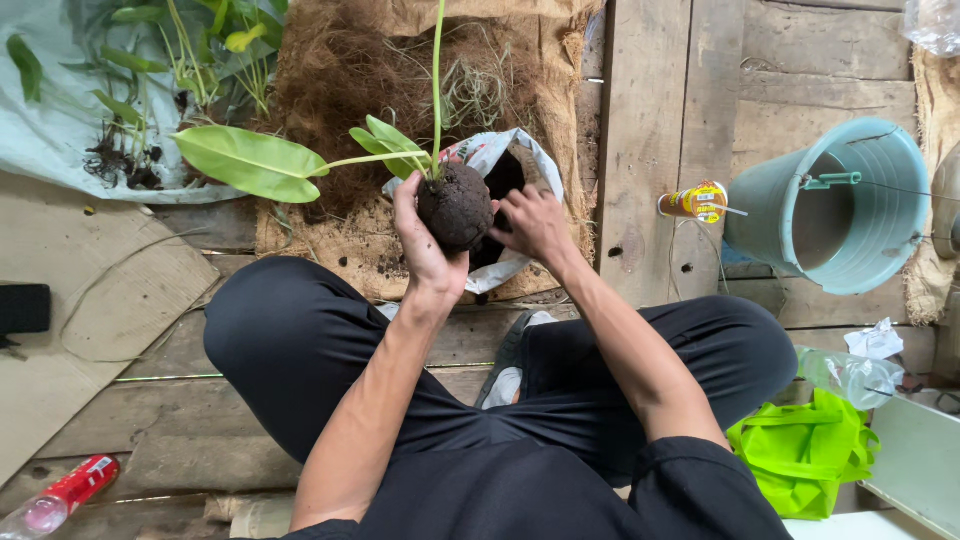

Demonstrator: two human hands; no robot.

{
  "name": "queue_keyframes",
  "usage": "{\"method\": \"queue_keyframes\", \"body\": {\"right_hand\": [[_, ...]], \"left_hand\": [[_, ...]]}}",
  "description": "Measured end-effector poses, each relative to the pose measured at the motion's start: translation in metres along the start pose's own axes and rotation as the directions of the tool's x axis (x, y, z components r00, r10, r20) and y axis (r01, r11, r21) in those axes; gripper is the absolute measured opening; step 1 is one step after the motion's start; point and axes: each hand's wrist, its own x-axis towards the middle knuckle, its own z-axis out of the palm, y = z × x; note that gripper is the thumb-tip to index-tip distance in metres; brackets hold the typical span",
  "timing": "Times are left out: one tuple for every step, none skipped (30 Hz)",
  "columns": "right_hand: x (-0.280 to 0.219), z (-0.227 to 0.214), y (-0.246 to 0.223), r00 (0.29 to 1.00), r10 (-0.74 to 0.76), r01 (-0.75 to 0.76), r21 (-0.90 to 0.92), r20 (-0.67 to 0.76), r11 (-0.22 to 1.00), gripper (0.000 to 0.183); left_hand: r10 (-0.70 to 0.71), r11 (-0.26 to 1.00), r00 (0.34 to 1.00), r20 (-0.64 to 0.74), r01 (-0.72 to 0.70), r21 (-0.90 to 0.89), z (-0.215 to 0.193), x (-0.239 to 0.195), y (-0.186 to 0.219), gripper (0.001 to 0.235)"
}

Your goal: The person sits on the floor and wraps a plant's root ball with soil and coconut coir. They add soil to the root ball, then layer and press coconut coir around it to form a compact sphere.

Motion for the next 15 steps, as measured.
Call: {"method": "queue_keyframes", "body": {"right_hand": [[-0.005, 0.004, -0.003, 0.997, -0.052, 0.051, -0.016, -0.061, 0.999, 0.069], [-0.009, 0.009, -0.005, 0.998, -0.066, 0.066, -0.046, -0.007, 0.997, 0.071], [-0.013, 0.013, -0.005, 0.996, -0.078, 0.081, -0.076, 0.048, 0.994, 0.073], [-0.016, 0.016, -0.003, 0.991, -0.083, 0.094, -0.108, 0.104, 0.99, 0.075], [-0.019, 0.02, -0.001, 0.993, -0.059, 0.067, -0.078, 0.101, 0.995, 0.071], [-0.02, 0.024, -0.001, 0.995, -0.035, 0.04, -0.045, 0.099, 0.998, 0.066], [-0.02, 0.027, 0.0, 0.995, -0.012, 0.013, -0.012, 0.097, 1.0, 0.062], [-0.018, 0.028, 0.001, 0.986, 0.035, -0.044, 0.052, 0.162, 0.998, 0.064], [-0.013, 0.029, 0.004, 0.971, 0.076, -0.104, 0.112, 0.228, 0.988, 0.066], [-0.009, 0.028, 0.009, 0.948, 0.114, -0.169, 0.164, 0.297, 0.972, 0.068], [-0.004, 0.025, 0.014, 0.915, 0.141, -0.252, 0.264, 0.377, 0.931, 0.07], [0.003, 0.02, 0.021, 0.877, 0.155, -0.337, 0.351, 0.455, 0.874, 0.071], [0.01, 0.013, 0.027, 0.833, 0.156, -0.422, 0.425, 0.531, 0.801, 0.073], [0.016, 0.004, 0.034, 0.794, 0.11, -0.455, 0.465, 0.598, 0.76, 0.071], [0.02, -0.007, 0.041, 0.752, 0.058, -0.49, 0.498, 0.657, 0.715, 0.07]], "left_hand": [[0.011, 1.0, 1.0, 0.002, -0.011, 0.004, -0.001, 0.001, 0.001, 0.049], [0.019, 1.0, 1.0, 0.003, -0.019, 0.009, -0.001, 0.001, 0.002, 0.05], [0.027, 1.0, 1.0, 0.004, -0.027, 0.014, -0.002, 0.0, 0.003, 0.051], [0.028, 0.999, 1.0, 0.007, -0.028, 0.02, -0.002, 0.0, 0.003, 0.051], [0.028, 0.999, 1.0, 0.009, -0.029, 0.027, -0.001, 0.0, 0.002, 0.051], [0.03, 0.999, 1.0, 0.009, -0.03, 0.036, -0.002, 0.0, 0.004, 0.052], [0.023, 0.999, 1.0, 0.01, -0.023, 0.035, -0.003, -0.002, 0.005, 0.052], [0.015, 0.999, 1.0, 0.012, -0.015, 0.033, -0.003, -0.002, 0.006, 0.053], [0.008, 0.999, 1.0, 0.014, -0.008, 0.032, -0.003, -0.003, 0.008, 0.054], [0.016, 0.999, 1.0, 0.023, -0.017, 0.036, -0.002, -0.003, 0.008, 0.054], [0.025, 0.999, 0.999, 0.032, -0.027, 0.039, -0.002, -0.003, 0.009, 0.054], [0.036, 0.998, 0.998, 0.042, -0.038, 0.041, -0.002, -0.004, 0.01, 0.054], [0.035, 0.998, 0.999, 0.025, -0.036, 0.055, -0.002, -0.005, 0.011, 0.053], [0.033, 0.997, 0.999, 0.009, -0.033, 0.07, -0.001, -0.005, 0.011, 0.053], [0.031, 0.996, 1.0, -0.006, -0.03, 0.084, 0.0, -0.006, 0.012, 0.052]]}}
